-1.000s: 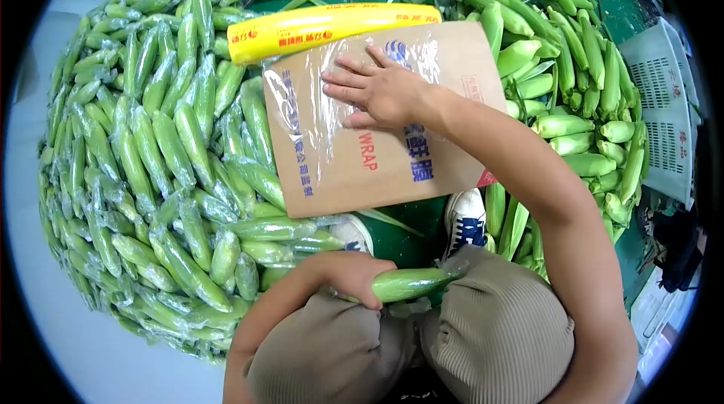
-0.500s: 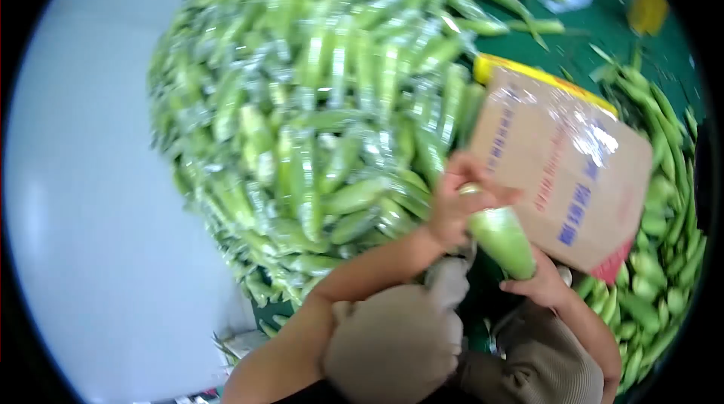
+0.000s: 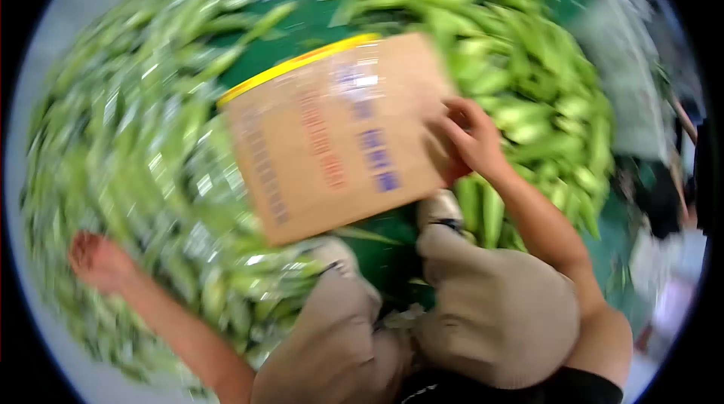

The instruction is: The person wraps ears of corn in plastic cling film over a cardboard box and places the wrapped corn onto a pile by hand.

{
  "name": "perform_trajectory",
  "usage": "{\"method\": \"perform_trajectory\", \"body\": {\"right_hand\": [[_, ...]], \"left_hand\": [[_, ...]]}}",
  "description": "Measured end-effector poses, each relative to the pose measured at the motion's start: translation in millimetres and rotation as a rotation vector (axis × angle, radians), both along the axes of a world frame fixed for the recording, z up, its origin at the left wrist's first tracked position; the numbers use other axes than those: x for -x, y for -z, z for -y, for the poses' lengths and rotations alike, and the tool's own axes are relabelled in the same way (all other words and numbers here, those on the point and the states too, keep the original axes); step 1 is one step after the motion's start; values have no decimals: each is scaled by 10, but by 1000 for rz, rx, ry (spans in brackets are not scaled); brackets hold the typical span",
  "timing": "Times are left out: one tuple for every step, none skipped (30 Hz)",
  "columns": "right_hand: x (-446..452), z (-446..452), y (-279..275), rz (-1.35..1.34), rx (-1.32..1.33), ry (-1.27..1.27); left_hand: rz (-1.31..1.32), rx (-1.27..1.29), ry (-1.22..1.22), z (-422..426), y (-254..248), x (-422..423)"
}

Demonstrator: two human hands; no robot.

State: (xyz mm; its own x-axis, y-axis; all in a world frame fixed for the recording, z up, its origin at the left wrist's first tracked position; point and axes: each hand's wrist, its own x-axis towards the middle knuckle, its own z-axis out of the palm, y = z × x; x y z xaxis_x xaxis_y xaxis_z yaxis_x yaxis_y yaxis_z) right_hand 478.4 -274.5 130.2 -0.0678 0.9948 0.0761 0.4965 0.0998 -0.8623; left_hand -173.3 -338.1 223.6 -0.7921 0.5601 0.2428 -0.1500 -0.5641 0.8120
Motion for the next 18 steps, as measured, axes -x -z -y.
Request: {"method": "perform_trajectory", "body": {"right_hand": [[-434, -154, 257, 226, -198, 87], [-862, -251, 502, 508, -308, 173], [-1217, -266, 654, 664, -261, 293], [-1477, -245, 796, 815, -61, 394], [-1619, -221, 788, 954, 136, 360], [-1794, -197, 893, 1040, 186, 253], [-1935, -229, 1012, 1119, 232, 144], [-1984, -325, 1014, 1112, 293, 123], [-2030, -445, 926, 1252, 379, 8], [-2023, -619, 850, 1383, 448, -135], [-2194, -784, 907, 1264, 597, -218], [-2325, -797, 1006, 1246, 541, -200], [-2390, -789, 969, 1298, 436, -256], [-2366, -804, 759, 1203, 399, -323], [-2397, -789, 701, 1096, 306, -332], [-2385, -693, 690, 968, 140, -195], [-2418, -667, 668, 878, 12, -159], [-2224, -598, 549, 582, 26, 6]], "left_hand": [[-146, 174, -35, -101, 308, -456], [-356, 365, -15, -64, 574, -950], [-647, 522, 56, -15, 781, -1458], [-987, 634, 160, 47, 875, -1850], [-1332, 748, 263, 29, 905, -2085], [-1679, 774, 355, 17, 934, -2319], [-1729, 828, 389, 27, 1023, -2377], [-1783, 877, 417, 21, 1146, -2416], [-1830, 940, 435, 15, 1195, -2470], [-1836, 931, 446, 20, 1217, -2485], [-1845, 953, 437, 48, 1166, -2483], [-1830, 935, 423, 82, 1176, -2475], [-1819, 902, 409, 96, 1190, -2466], [-1790, 900, 408, 99, 1152, -2477], [-1754, 889, 413, 96, 1126, -2488], [-1710, 874, 389, 100, 1094, -2492], [-1662, 858, 371, 113, 1065, -2509], [-1613, 836, 353, 98, 1062, -2499]]}}
